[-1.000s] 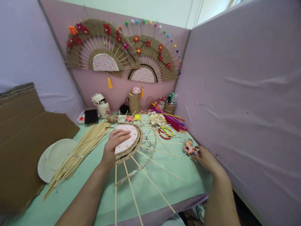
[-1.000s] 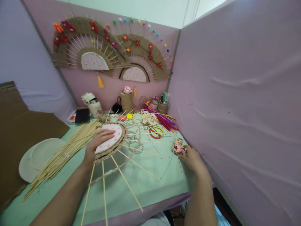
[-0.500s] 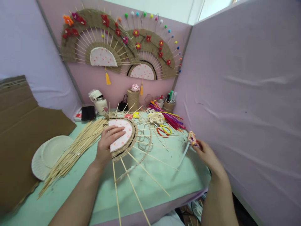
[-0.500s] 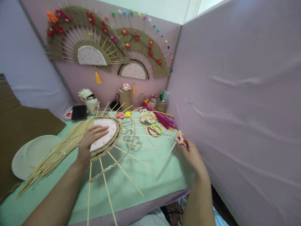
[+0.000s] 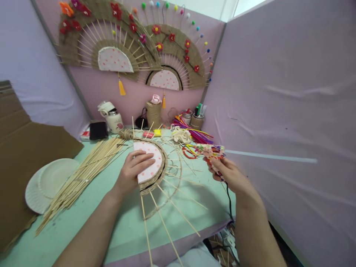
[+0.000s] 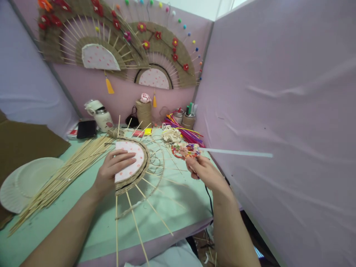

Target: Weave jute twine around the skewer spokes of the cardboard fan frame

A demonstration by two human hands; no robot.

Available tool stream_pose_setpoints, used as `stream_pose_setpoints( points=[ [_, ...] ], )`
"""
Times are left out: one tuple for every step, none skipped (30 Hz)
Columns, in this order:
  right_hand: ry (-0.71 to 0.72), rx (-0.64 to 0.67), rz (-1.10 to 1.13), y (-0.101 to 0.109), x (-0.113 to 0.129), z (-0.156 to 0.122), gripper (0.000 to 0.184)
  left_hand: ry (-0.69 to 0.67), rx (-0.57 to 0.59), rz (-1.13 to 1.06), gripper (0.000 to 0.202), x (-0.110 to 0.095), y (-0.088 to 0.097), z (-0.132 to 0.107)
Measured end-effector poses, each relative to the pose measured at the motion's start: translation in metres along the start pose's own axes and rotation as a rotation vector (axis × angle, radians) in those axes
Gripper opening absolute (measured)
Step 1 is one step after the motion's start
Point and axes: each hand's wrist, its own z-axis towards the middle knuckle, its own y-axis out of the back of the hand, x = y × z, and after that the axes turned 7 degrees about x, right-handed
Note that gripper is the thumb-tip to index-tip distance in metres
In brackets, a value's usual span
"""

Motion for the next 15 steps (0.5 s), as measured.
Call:
stream_pose_setpoints(
  points=[
    [-0.008,0.044,-0.054,-0.003,0.005,0.004,0.040,-0.004,0.004,0.001,0.034,-0.001,-0.001,0.000],
    [-0.015,0.083,-0.112,-0.006,0.011,0.009,0.042,-0.008,0.004,0.001,0.034,-0.002,-0.001,0.001],
    [-0.022,0.121,-0.167,-0.008,0.016,0.014,0.043,-0.013,0.002,0.003,0.034,-0.002,-0.001,0.001],
    [-0.030,0.156,-0.215,-0.010,0.022,0.018,0.044,-0.020,-0.001,0.006,0.034,-0.002,-0.001,0.002],
    [-0.040,0.186,-0.256,-0.012,0.027,0.023,0.045,-0.030,-0.004,0.012,0.034,-0.003,0.000,0.002],
    [-0.053,0.208,-0.290,-0.013,0.032,0.027,0.046,-0.044,-0.007,0.021,0.034,-0.003,0.000,0.002],
    [-0.069,0.223,-0.322,-0.013,0.036,0.030,0.047,-0.060,-0.010,0.033,0.034,-0.003,0.001,0.002],
    [-0.085,0.233,-0.355,-0.014,0.039,0.033,0.047,-0.080,-0.008,0.051,0.034,-0.003,0.001,0.002],
    [-0.101,0.239,-0.386,-0.014,0.041,0.035,0.048,-0.103,-0.003,0.073,0.033,-0.003,0.002,0.002],
    [-0.116,0.244,-0.416,-0.014,0.042,0.036,0.049,-0.125,0.004,0.097,0.033,-0.003,0.002,0.002],
    [-0.130,0.250,-0.441,-0.015,0.043,0.037,0.049,-0.148,0.012,0.123,0.033,-0.003,0.002,0.002],
    [-0.141,0.252,-0.459,-0.015,0.043,0.038,0.050,-0.169,0.016,0.148,0.032,-0.003,0.003,0.002],
    [-0.150,0.253,-0.471,-0.015,0.042,0.039,0.050,-0.187,0.018,0.170,0.031,-0.003,0.003,0.002],
    [-0.157,0.252,-0.475,-0.016,0.041,0.039,0.051,-0.199,0.016,0.188,0.030,-0.003,0.003,0.002],
    [-0.161,0.251,-0.475,-0.016,0.040,0.040,0.051,-0.207,0.014,0.201,0.029,-0.003,0.003,0.002]
  ],
)
